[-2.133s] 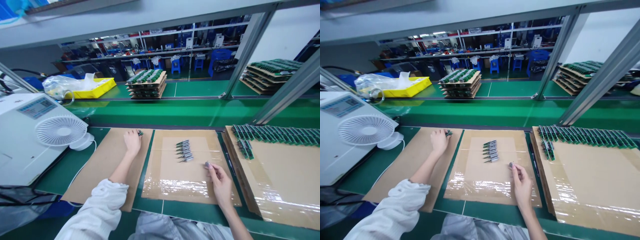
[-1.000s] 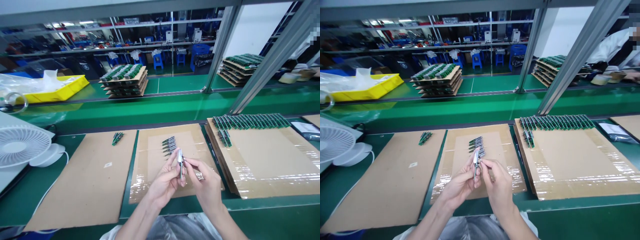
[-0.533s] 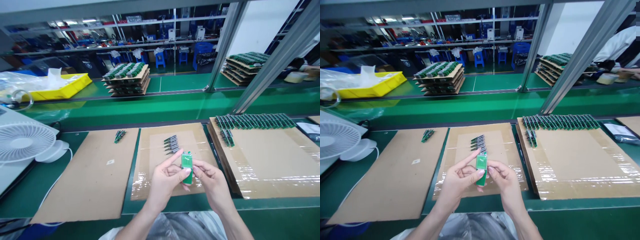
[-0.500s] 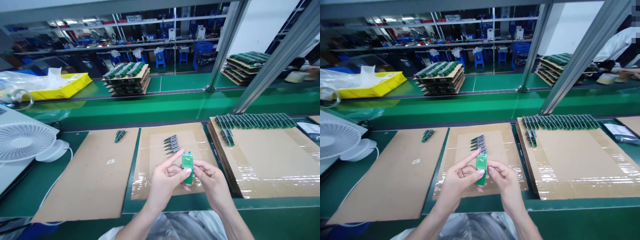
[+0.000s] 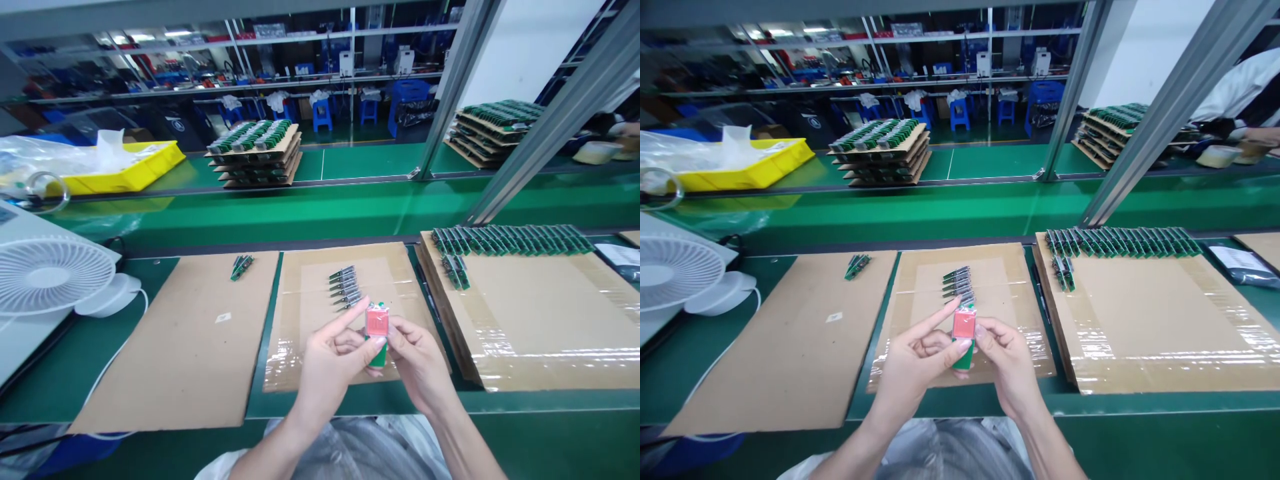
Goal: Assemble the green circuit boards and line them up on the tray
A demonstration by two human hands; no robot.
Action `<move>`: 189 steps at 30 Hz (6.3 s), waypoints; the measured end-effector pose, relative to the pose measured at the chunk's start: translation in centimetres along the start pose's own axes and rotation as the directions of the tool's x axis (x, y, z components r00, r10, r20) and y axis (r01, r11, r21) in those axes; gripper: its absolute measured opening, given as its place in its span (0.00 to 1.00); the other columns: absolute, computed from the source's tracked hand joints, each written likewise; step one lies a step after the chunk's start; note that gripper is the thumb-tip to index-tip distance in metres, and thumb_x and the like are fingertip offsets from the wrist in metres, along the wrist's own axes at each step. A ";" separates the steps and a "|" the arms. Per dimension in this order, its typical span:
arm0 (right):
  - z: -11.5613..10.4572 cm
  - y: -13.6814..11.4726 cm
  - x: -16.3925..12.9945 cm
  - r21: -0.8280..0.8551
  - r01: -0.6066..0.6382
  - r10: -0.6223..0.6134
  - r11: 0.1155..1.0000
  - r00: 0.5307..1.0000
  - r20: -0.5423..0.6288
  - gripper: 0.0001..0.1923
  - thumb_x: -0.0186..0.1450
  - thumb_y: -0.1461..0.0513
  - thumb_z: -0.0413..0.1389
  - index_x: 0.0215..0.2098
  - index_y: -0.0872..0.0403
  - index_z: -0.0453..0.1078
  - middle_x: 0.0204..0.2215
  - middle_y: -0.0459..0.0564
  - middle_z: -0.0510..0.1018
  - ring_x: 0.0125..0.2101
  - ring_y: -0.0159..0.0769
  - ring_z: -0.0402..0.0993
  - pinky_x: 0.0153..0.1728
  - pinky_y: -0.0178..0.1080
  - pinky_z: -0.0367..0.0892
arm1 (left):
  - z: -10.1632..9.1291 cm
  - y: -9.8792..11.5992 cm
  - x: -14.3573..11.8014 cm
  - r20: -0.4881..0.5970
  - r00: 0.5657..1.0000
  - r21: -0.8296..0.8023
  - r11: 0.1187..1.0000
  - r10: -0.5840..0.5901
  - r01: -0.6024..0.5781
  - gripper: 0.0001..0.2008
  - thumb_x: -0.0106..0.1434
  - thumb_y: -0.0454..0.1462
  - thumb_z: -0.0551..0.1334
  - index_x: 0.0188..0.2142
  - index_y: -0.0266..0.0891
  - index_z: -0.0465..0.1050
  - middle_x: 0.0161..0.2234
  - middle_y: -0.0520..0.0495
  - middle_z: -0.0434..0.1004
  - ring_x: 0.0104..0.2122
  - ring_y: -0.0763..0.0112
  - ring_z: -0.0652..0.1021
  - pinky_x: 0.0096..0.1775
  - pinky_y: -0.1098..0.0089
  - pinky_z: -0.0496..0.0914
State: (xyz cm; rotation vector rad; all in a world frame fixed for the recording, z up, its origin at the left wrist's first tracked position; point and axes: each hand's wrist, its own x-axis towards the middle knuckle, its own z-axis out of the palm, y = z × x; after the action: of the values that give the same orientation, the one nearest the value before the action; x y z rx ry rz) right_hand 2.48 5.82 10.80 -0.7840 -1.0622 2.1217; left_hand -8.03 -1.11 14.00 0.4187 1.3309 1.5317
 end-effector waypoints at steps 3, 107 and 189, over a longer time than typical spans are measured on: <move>-0.3 0.7 0.6 -0.018 0.038 -0.038 0.999 0.999 -0.024 0.13 0.57 0.53 0.61 0.31 0.55 0.77 0.21 0.46 0.75 0.21 0.31 0.67 0.22 0.34 0.64 | 0.0 -0.3 0.5 0.029 0.999 0.075 0.996 0.036 -0.038 0.31 0.50 0.38 0.69 0.55 0.40 0.68 0.18 0.56 0.70 0.20 0.74 0.71 0.27 0.70 0.74; 0.3 -0.6 1.0 0.028 -0.013 0.010 1.000 0.995 0.104 0.15 0.56 0.56 0.63 0.41 0.50 0.78 0.38 0.53 0.81 0.41 0.44 0.75 0.45 0.44 0.68 | -0.4 0.8 1.3 -0.095 0.982 0.228 0.964 0.162 -0.137 0.29 0.45 0.36 0.69 0.50 0.39 0.74 0.13 0.58 0.66 0.15 0.80 0.62 0.22 0.77 0.63; 2.3 -0.6 0.6 -0.737 0.536 -0.670 0.412 0.726 0.154 0.07 0.64 0.67 0.53 0.37 0.52 0.73 0.33 0.48 0.80 0.33 0.33 0.77 0.37 0.33 0.72 | -1.8 -0.1 1.9 0.261 0.964 -0.404 0.900 -0.057 0.162 0.36 0.60 0.39 0.64 0.63 0.40 0.49 0.16 0.55 0.69 0.16 0.77 0.69 0.20 0.78 0.63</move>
State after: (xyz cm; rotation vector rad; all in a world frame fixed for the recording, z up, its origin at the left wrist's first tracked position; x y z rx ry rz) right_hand 0.56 5.47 12.30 -0.7311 -1.8267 0.9120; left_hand -10.16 -0.46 12.63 0.2389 0.7878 1.5650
